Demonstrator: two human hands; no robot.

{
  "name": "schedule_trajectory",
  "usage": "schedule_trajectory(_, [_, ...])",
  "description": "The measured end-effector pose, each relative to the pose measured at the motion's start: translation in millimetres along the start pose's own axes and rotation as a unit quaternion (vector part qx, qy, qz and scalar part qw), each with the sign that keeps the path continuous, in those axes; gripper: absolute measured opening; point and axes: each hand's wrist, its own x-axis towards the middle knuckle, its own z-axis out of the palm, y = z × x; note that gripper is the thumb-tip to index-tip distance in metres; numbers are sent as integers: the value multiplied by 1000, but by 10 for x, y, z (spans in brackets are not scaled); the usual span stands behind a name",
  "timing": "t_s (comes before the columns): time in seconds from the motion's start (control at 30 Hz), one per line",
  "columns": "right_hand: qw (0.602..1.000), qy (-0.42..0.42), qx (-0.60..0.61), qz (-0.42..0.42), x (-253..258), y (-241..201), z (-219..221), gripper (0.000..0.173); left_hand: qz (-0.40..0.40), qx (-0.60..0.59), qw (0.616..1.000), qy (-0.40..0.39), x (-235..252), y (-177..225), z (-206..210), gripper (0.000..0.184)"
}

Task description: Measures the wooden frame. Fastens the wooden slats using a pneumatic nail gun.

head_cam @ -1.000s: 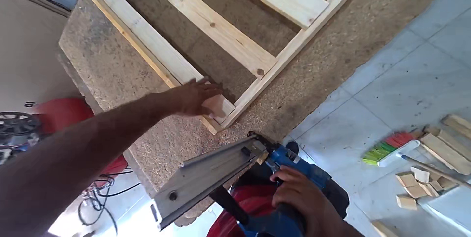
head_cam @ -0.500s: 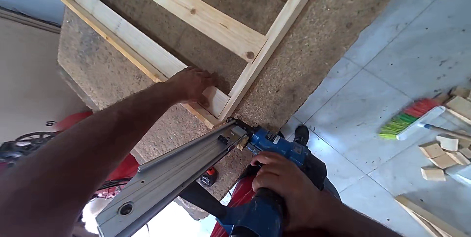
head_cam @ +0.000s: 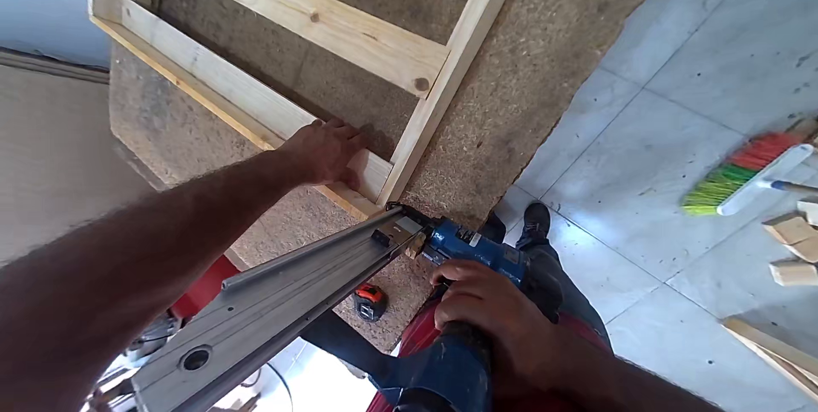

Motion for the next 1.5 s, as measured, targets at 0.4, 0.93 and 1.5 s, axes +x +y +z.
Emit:
schedule_trajectory(0.4, [999,35,22,-28,-60,127,22,27,-15,10,1000,-11,-32,72,-36,75])
schedule_trajectory(0.93, [997,61,11,-49,-147,253,127,30,-20,10,1000,0,-44,92,-37,73])
schedule_trajectory(1.5, [997,49,-18,-52,-184,282,80,30,-13,-6,1000,27,-45,73,-13,71])
